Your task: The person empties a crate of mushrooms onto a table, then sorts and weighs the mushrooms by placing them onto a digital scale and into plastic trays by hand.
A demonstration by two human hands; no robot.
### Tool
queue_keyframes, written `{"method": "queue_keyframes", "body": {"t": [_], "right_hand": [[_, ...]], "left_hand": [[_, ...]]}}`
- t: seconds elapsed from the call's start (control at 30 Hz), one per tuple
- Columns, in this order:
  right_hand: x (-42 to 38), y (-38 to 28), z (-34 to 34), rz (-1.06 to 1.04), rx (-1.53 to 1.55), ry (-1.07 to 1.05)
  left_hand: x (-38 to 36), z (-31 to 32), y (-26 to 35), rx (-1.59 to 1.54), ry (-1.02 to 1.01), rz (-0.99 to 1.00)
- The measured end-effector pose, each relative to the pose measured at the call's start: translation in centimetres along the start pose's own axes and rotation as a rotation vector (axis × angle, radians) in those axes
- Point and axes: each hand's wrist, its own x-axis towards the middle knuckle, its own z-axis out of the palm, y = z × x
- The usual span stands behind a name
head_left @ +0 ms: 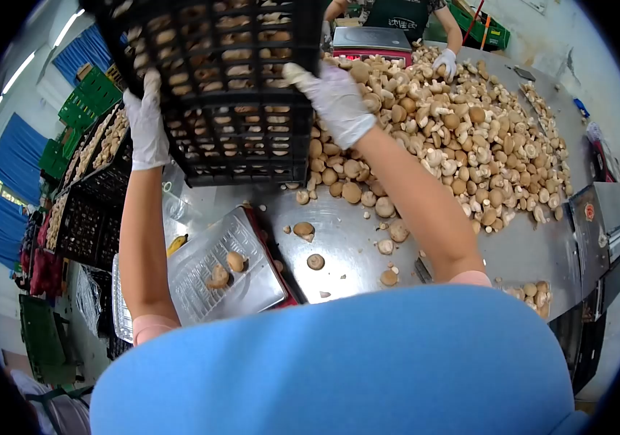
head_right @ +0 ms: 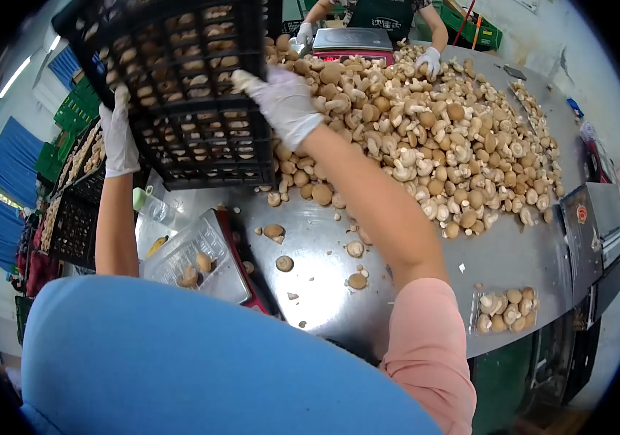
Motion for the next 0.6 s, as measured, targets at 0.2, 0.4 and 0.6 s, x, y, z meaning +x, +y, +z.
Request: {"method": "queue_keyframes", "body": {"t": [0.2, 0.4, 0.6], "right_hand": [[-3.1, 9.9, -8.3, 0.140, 0.207, 0.199], [-9.7, 16.2, -9.0, 0.465, 1.374, 0.642], [-9.6, 16.3, -12.9, 0.772, 1.478, 0.887]], "left_hand": [[-3.3, 12.1, 9.4, 0.476, -0.210, 0.186], [-8.2, 26.8, 10.4, 0.915, -0.714, 0.485], [-6.1, 27.5, 14.9, 0.768, -1.140, 0.485]]}}
